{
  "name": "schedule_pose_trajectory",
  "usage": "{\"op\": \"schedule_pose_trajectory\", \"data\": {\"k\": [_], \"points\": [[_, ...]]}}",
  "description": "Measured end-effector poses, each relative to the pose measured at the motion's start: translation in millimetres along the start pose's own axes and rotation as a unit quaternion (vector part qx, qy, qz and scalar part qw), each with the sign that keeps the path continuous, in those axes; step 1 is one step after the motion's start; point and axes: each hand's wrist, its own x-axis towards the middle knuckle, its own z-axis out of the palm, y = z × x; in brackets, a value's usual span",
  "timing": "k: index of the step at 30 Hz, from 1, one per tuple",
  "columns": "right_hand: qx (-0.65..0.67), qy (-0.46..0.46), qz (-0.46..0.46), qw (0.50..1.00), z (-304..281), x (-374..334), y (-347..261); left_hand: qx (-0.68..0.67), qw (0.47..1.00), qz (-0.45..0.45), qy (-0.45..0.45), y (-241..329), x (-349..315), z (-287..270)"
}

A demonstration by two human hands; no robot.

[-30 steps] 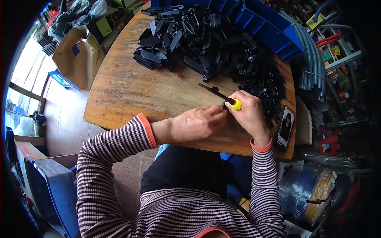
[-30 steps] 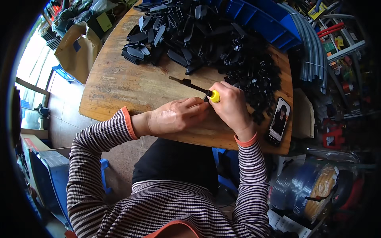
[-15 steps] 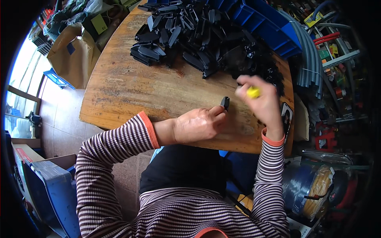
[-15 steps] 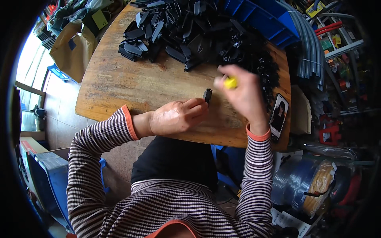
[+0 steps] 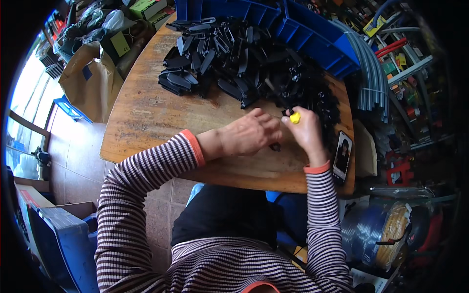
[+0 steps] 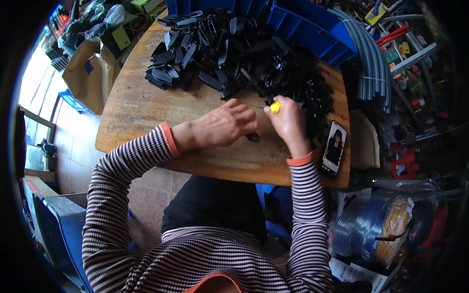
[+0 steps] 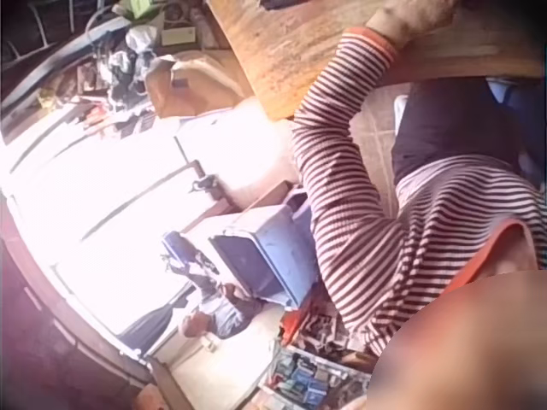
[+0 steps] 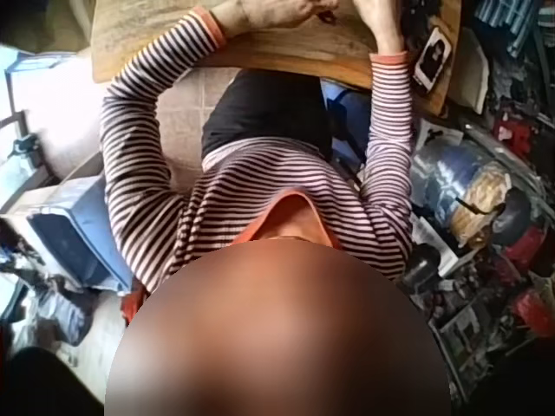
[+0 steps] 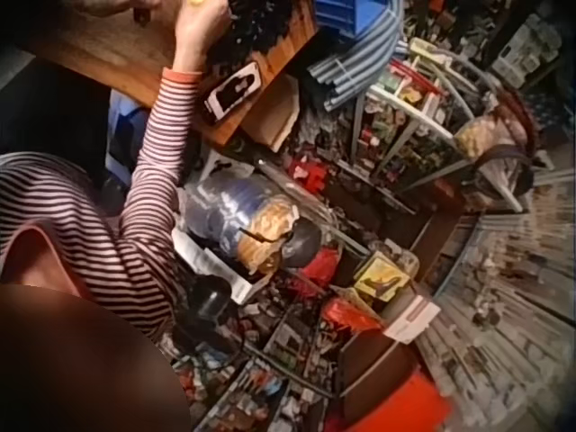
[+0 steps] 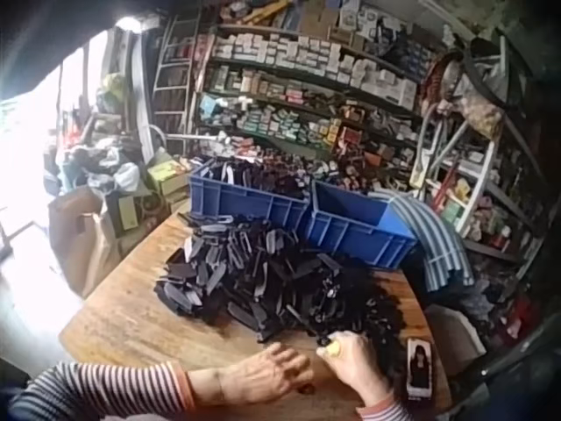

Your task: Using a scraping tool to remove excess plastic material from small manufactured parts.

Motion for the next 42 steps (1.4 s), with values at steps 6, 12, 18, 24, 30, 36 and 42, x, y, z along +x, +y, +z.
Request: {"op": "schedule_pose_trajectory", "data": {"k": [6, 12, 18, 24, 30, 36, 42], "points": [[-0.101, -0.048, -0.015, 0.994, 1, 7, -6, 0.095, 0.935, -0.340, 0.036, -15, -9, -10], [-0.147, -0.066, -0.021, 0.987, -7, -5, -9, 0.075, 0.940, -0.333, 0.020, -5, -33, -13], [-0.176, -0.066, -0.044, 0.981, -15, -3, 2, 0.019, 0.993, -0.106, -0.058, 57, -30, -26], [-0.135, -0.077, -0.019, 0.988, -19, -3, 2, 0.042, 0.992, -0.112, 0.051, 26, -28, -20], [0.072, -0.015, -0.098, 0.992, -23, -14, -21, 0.036, 0.998, -0.041, -0.006, 31, -10, -2], [0.117, -0.047, -0.079, 0.989, -7, -15, -22, 0.044, 0.998, -0.047, -0.006, 33, -11, 4], [0.073, -0.023, -0.141, 0.987, -3, -17, -19, 0.059, 0.997, -0.047, 0.003, 34, -7, 8]]}}
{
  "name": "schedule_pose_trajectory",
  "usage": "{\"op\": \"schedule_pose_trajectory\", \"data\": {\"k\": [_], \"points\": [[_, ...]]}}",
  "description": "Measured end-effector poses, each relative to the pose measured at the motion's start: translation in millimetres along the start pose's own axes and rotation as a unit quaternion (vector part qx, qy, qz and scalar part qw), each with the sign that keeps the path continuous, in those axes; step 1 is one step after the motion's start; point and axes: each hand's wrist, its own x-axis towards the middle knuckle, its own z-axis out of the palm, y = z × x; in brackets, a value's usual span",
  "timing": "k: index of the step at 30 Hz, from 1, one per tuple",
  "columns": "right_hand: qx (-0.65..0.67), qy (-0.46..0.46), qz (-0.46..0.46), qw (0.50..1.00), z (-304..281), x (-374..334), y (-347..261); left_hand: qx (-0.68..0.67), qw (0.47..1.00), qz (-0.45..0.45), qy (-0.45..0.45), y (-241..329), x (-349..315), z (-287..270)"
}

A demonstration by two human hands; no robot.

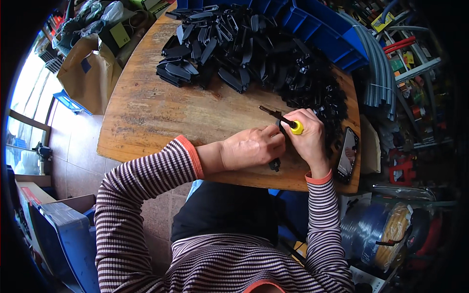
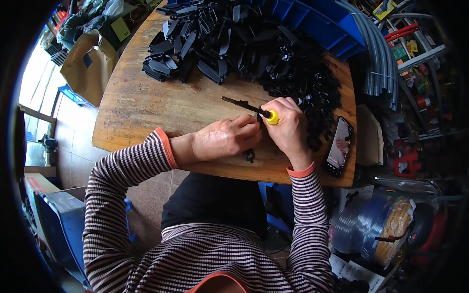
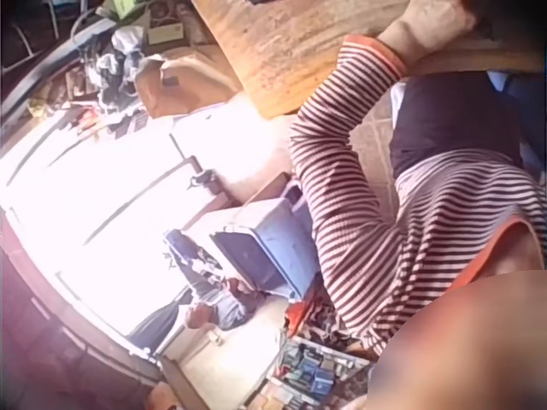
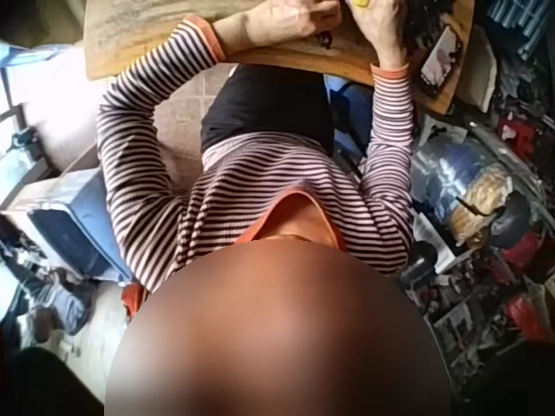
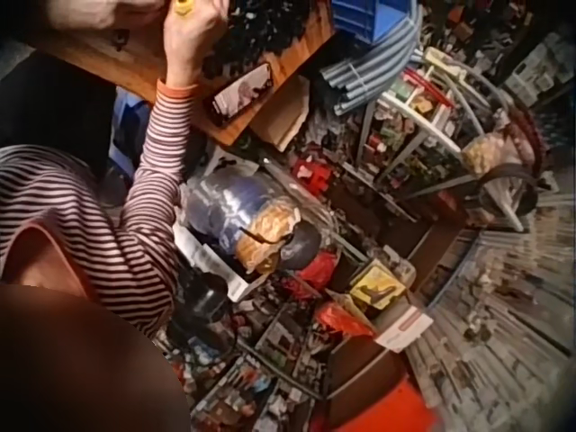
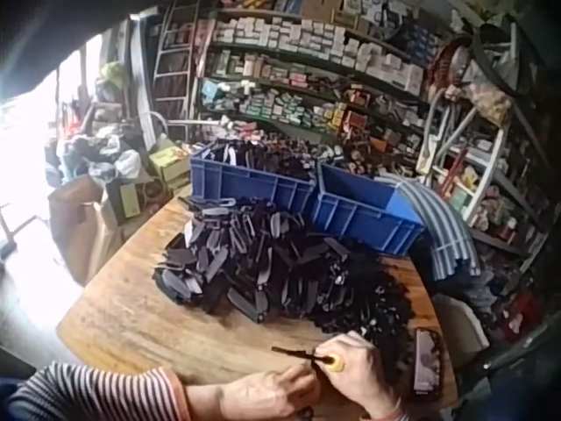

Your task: Using a scraping tool to remove excess plastic material from small manufactured parts.

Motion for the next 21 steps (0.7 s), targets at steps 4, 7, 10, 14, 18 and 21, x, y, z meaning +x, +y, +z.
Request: {"op": "schedule_pose_trajectory", "data": {"k": [4, 7, 10, 14, 18, 21], "points": [[-0.018, -0.007, -0.004, 1.000, -1, 1, 0, -0.010, 1.000, -0.006, -0.006, 1, 0, -1], [0.043, -0.072, 0.033, 0.996, -10, 6, 1, -0.013, 1.000, -0.006, -0.004, 1, 1, -2], [-0.019, -0.120, 0.077, 0.990, -17, 19, 0, -0.013, 1.000, -0.007, -0.005, 0, 1, -2], [-0.007, -0.035, 0.074, 0.997, -22, 21, -12, -0.011, 1.000, -0.009, 0.006, 1, 0, -3], [0.253, 0.155, 0.058, 0.953, -10, 36, -17, -0.016, 0.999, -0.006, 0.031, 1, 4, -3], [0.358, 0.178, 0.083, 0.913, 5, 36, -20, -0.027, 1.000, -0.005, 0.014, -2, 0, -3]]}}
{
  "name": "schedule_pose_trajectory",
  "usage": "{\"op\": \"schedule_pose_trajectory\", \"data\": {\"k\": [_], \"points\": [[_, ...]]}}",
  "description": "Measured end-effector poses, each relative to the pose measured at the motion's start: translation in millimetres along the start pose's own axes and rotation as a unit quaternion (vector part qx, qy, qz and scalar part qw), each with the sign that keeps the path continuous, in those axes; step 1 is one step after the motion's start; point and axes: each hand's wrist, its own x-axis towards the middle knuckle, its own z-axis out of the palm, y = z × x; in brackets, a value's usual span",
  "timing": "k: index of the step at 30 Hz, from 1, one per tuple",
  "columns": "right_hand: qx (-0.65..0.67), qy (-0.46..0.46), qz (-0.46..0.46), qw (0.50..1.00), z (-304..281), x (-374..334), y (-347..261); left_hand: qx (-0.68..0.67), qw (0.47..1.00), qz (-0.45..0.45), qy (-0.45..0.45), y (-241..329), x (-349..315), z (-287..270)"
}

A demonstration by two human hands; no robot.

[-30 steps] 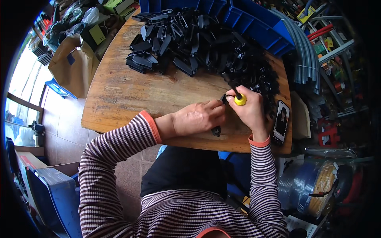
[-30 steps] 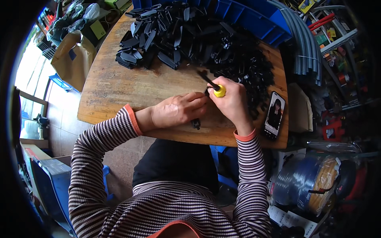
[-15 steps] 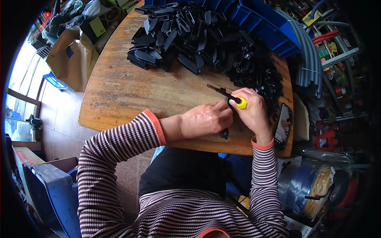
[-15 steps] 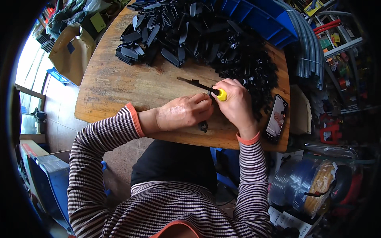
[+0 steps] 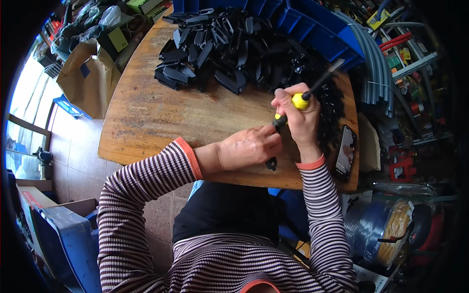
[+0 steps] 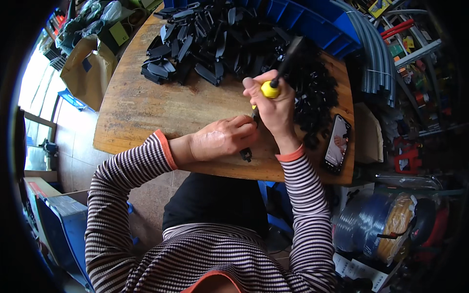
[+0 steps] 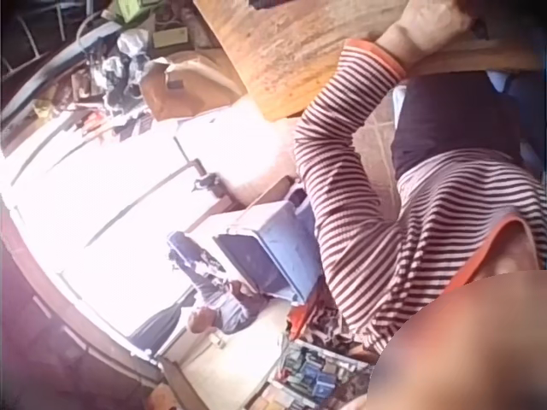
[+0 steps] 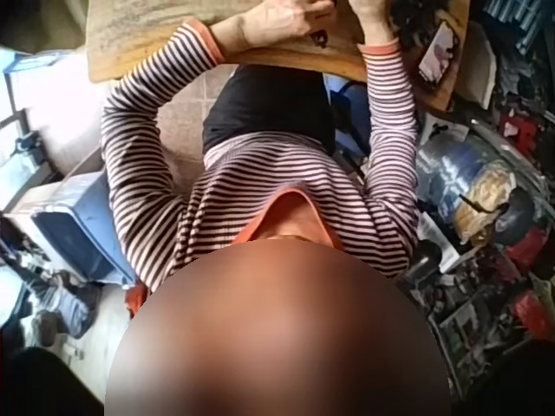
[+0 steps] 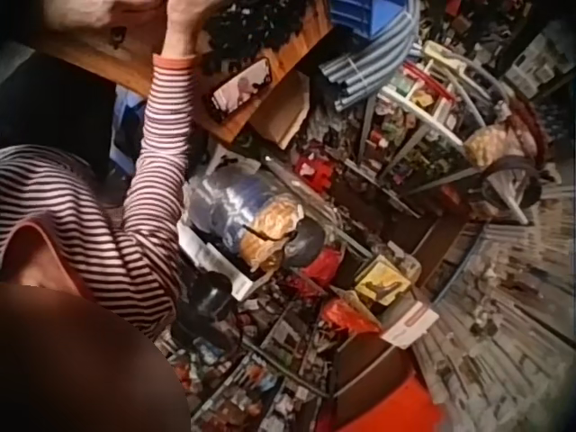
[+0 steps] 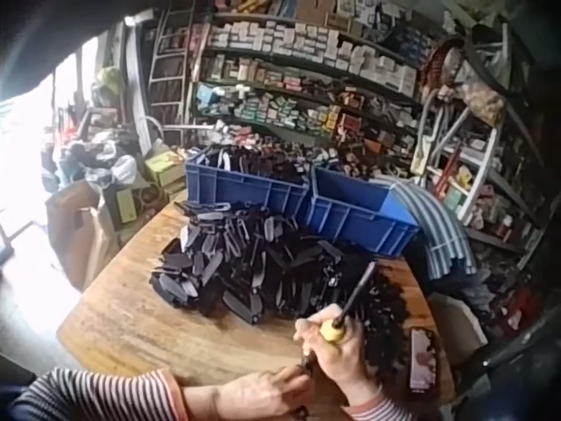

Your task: Using a scraping tool to remove excess plastic material from small manufactured parts.

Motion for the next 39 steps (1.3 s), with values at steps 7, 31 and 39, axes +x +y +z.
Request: {"op": "schedule_pose_trajectory", "data": {"k": [7, 31, 39], "points": [[-0.024, 0.072, -0.053, 0.996, -22, 10, -5, -0.016, 0.999, -0.002, -0.029, -2, 6, -8], [-0.577, -0.142, 0.086, 0.800, -51, -5, 33, 0.101, 0.973, -0.202, 0.050, -100, -36, -41], [-0.380, -0.067, 0.171, 0.907, -58, -11, 14, 0.088, 0.977, -0.193, -0.008, -94, -36, -31]]}}
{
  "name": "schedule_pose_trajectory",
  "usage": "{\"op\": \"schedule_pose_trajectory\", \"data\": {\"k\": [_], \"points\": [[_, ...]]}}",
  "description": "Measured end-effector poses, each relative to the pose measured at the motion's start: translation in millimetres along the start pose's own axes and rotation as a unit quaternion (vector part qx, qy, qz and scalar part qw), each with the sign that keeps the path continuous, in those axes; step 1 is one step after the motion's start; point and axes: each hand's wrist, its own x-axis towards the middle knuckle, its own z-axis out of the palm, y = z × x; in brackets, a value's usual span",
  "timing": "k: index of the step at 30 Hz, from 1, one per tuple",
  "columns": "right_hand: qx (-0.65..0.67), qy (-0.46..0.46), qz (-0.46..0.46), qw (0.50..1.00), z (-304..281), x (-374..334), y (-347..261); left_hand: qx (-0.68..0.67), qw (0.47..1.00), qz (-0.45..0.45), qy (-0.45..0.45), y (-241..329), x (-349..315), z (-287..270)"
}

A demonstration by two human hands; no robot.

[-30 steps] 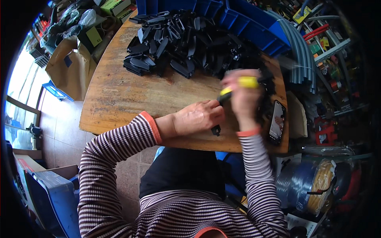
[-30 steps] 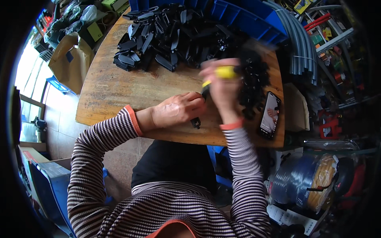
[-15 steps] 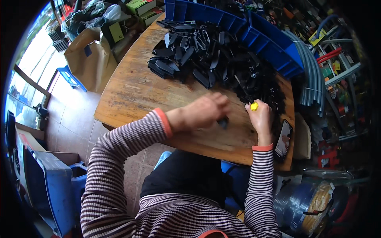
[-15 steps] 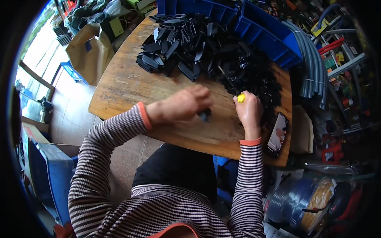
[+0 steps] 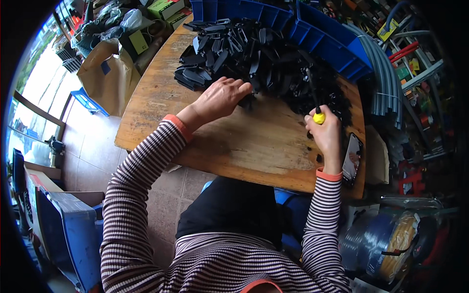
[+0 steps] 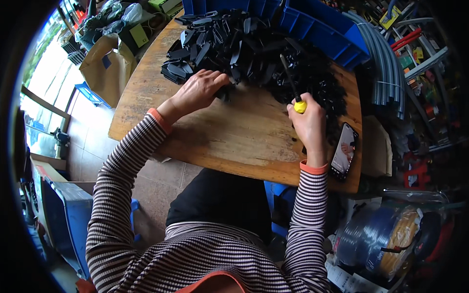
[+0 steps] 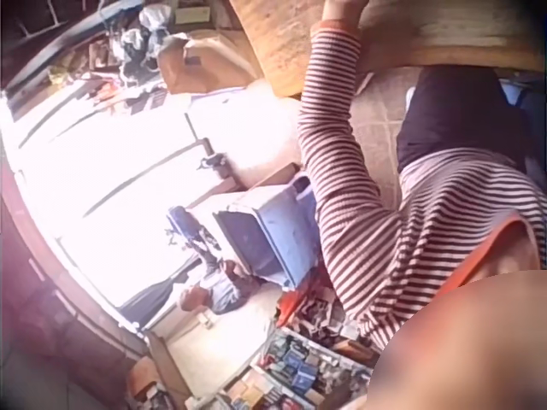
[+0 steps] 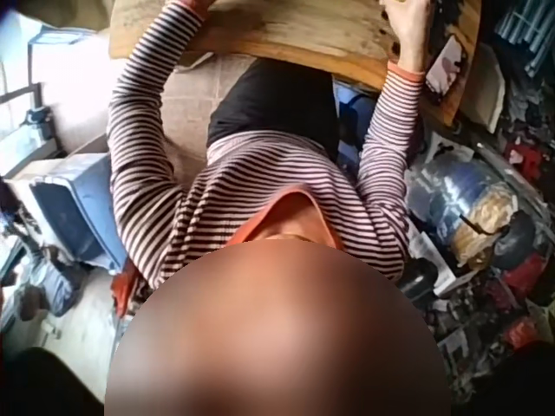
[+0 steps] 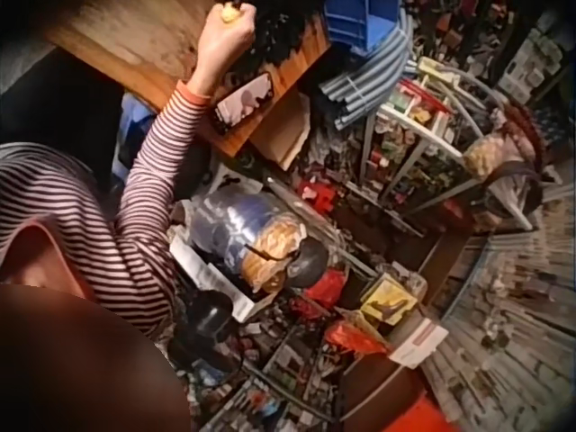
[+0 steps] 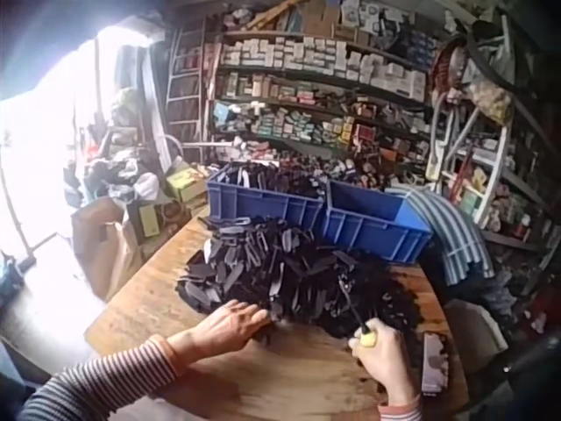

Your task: Using a scraping tool to remove excess plastic material from small manufactured parts.

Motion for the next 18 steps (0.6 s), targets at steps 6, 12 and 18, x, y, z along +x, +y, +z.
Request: {"op": "schedule_pose_trajectory", "data": {"k": [6, 12, 18], "points": [[0.050, 0.025, -0.108, 0.993, -8, -19, -16, 0.010, 0.999, 0.013, 0.036, -4, -4, -14], [0.079, 0.023, -0.136, 0.987, -2, -20, -18, 0.015, 0.999, 0.044, 0.026, -15, 7, -4], [0.131, -0.008, -0.097, 0.987, 3, -18, -22, 0.052, 0.996, 0.076, -0.004, -20, 15, -8]]}}
